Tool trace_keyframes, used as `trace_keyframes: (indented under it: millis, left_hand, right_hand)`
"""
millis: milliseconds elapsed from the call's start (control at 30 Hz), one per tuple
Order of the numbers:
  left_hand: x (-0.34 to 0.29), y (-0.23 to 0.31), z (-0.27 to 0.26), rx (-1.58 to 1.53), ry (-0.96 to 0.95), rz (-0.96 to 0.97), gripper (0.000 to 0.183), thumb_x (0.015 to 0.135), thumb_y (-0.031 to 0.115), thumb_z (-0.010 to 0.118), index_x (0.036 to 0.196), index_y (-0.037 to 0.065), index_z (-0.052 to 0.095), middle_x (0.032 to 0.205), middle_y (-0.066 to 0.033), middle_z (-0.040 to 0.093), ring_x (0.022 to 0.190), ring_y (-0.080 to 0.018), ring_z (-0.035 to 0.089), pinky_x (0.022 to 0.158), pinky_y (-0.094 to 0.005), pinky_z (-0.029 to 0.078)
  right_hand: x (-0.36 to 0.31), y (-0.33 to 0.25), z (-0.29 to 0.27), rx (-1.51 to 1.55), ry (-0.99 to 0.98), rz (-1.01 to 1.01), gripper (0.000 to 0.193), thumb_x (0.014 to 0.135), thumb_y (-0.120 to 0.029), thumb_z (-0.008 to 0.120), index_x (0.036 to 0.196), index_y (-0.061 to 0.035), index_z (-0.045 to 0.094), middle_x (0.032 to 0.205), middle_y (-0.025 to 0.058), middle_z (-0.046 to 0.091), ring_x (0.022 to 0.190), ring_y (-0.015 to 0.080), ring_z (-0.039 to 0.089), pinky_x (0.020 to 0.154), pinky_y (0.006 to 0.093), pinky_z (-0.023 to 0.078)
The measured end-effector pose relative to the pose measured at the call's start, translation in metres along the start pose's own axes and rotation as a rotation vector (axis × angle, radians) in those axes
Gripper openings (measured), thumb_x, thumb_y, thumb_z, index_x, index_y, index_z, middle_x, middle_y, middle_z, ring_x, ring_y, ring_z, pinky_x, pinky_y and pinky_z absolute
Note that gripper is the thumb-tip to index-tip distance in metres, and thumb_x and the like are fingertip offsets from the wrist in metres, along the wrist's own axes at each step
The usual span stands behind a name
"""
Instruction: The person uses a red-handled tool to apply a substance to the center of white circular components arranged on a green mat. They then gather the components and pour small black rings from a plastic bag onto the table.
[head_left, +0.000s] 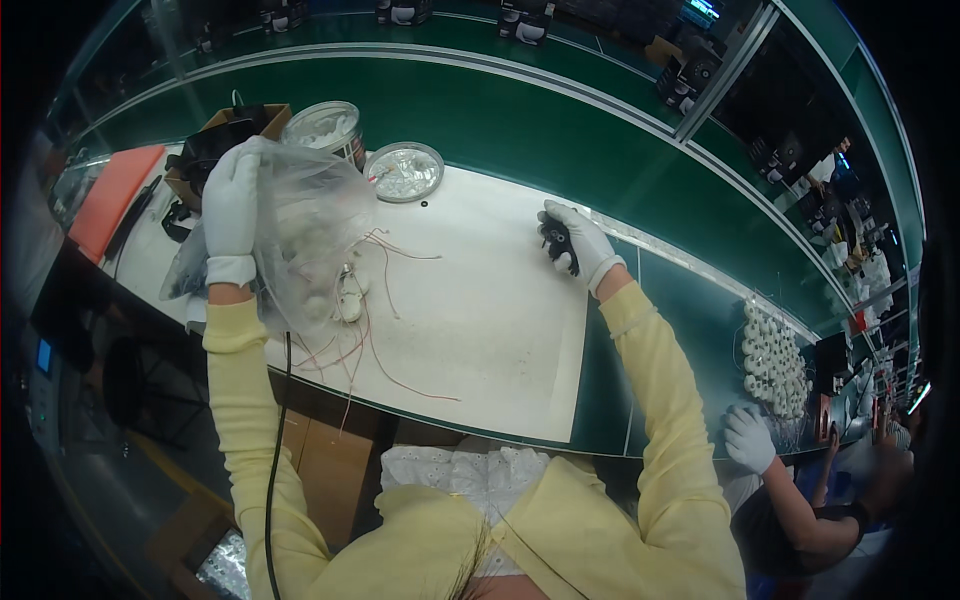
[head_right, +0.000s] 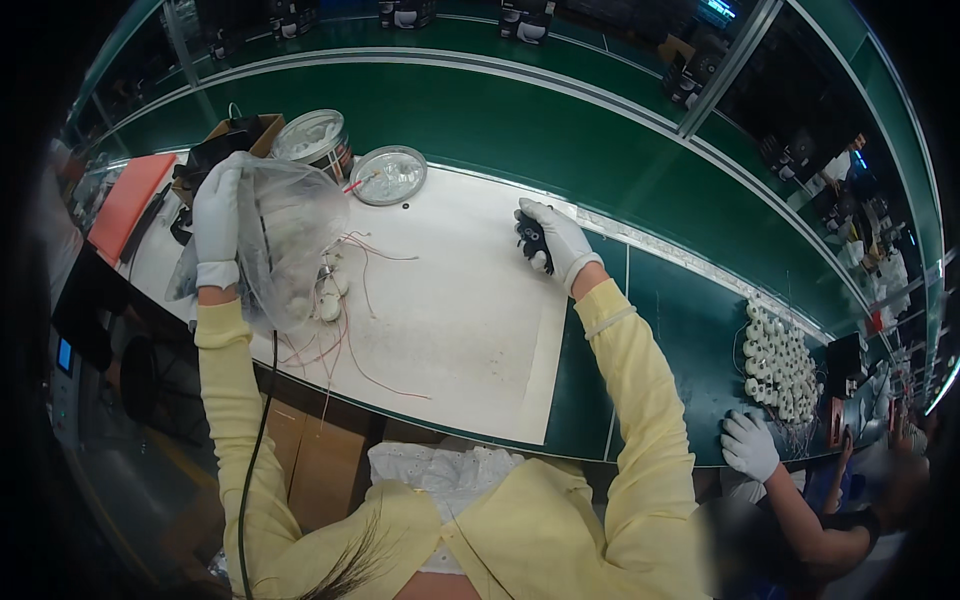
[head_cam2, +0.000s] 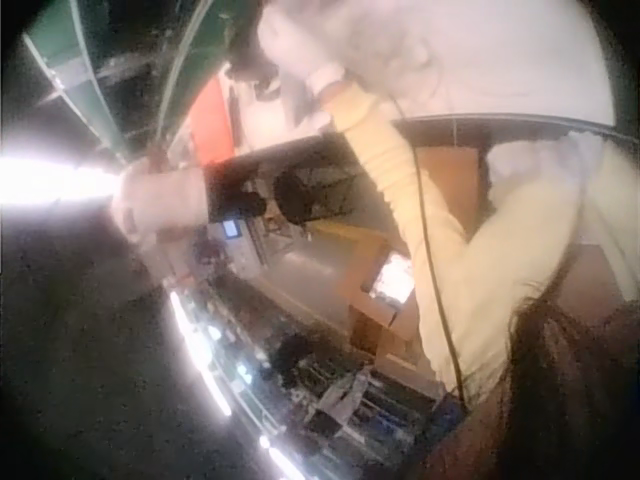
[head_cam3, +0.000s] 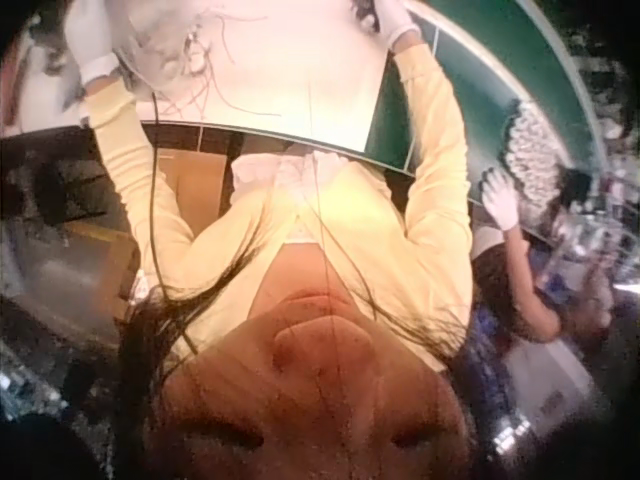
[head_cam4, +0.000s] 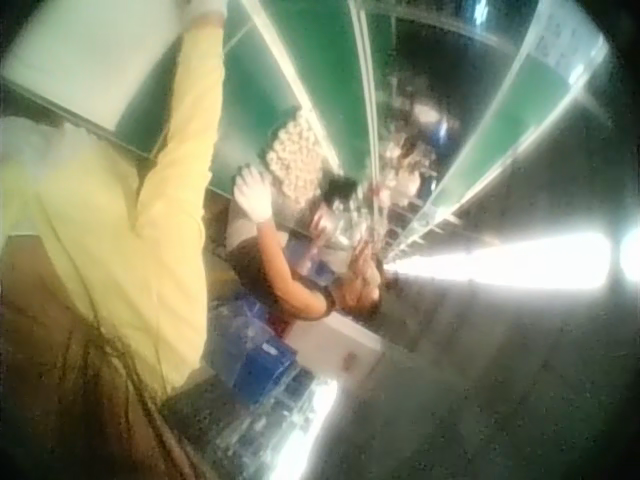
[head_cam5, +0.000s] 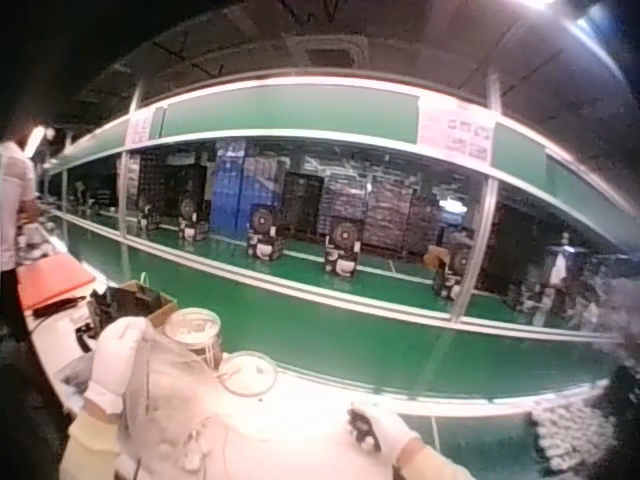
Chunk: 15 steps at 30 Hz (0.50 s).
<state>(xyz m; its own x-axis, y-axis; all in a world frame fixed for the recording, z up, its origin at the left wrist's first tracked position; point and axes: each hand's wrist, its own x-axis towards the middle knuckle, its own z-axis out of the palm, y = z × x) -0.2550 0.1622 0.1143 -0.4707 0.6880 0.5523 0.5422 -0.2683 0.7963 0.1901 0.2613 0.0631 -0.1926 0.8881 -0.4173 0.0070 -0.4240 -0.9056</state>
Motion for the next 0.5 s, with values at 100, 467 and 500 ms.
trace_keyframes:
  millis: [100, 467, 500]
  left_hand:
    - [-0.011, 0.012, -0.010, -0.043, 0.032, -0.034, 0.033, 0.105, 0.021, 0.056, 0.123, -0.003, 0.070, 0.116, -0.0080, 0.074, 0.106, -0.0160, 0.067, 0.098, -0.0289, 0.049]
    - [-0.040, 0.025, -0.031, -0.001, 0.044, 0.052, 0.032, 0.106, 0.018, 0.055, 0.124, -0.005, 0.068, 0.119, -0.0086, 0.072, 0.109, -0.0162, 0.065, 0.101, -0.0289, 0.048]
    - [-0.042, 0.024, -0.030, -0.008, 0.037, 0.055, 0.032, 0.106, 0.018, 0.055, 0.125, -0.005, 0.067, 0.119, -0.0087, 0.072, 0.110, -0.0162, 0.065, 0.101, -0.0290, 0.048]
  right_hand:
    - [-0.001, 0.003, 0.003, -0.007, 0.012, -0.006, 0.034, 0.096, -0.044, 0.070, 0.101, -0.0110, 0.066, 0.082, -0.0003, 0.062, 0.056, 0.0067, 0.053, 0.036, 0.0175, 0.033]
    - [-0.009, 0.000, 0.015, -0.112, 0.024, -0.075, 0.035, 0.096, -0.042, 0.071, 0.103, -0.0084, 0.066, 0.082, -0.0011, 0.063, 0.057, 0.0065, 0.054, 0.040, 0.0203, 0.035]
    - [-0.009, 0.000, 0.015, -0.115, 0.026, -0.075, 0.034, 0.095, -0.041, 0.071, 0.103, -0.0087, 0.067, 0.081, -0.0014, 0.063, 0.057, 0.0060, 0.054, 0.041, 0.0206, 0.035]
